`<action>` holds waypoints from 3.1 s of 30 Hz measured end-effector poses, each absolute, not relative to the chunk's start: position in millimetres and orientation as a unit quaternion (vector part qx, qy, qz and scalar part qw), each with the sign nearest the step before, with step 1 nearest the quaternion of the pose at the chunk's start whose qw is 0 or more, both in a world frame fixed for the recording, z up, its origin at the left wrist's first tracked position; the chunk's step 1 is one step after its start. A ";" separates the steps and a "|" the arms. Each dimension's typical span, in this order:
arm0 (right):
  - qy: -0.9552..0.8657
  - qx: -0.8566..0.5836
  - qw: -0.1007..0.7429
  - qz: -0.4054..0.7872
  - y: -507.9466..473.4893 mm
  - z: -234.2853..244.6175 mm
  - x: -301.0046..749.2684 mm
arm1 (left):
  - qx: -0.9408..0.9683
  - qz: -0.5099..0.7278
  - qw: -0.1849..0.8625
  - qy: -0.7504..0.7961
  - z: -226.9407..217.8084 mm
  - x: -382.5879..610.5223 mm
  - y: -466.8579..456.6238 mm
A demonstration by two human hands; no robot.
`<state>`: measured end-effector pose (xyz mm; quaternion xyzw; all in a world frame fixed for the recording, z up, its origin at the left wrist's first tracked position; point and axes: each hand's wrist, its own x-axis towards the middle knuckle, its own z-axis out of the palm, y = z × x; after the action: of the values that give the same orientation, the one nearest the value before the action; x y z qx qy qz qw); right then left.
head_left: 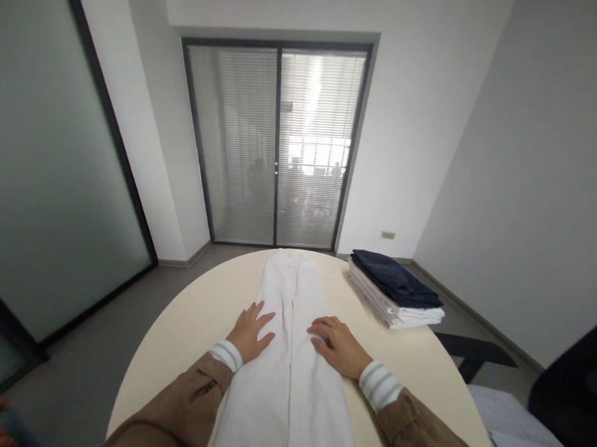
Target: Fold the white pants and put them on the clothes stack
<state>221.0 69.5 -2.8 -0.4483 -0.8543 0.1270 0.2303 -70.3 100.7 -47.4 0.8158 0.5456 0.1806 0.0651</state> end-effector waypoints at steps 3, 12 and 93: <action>-0.854 -0.443 0.239 0.130 71.4 -6.0 221.1 | 0.825 0.184 0.064 0.530 -44.6 -67.9 98.3; -0.863 -0.369 0.274 0.209 80.7 -12.9 245.3 | 0.773 0.213 0.042 0.596 -30.2 -83.9 107.3; -0.784 -0.505 0.319 0.167 90.6 -17.4 240.7 | 0.724 0.306 0.048 0.617 -17.0 -75.2 123.8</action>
<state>240.7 90.6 -17.4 -0.5053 -0.7844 0.1672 0.3185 -75.2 123.8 -17.0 0.7238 0.6167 0.3057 0.0478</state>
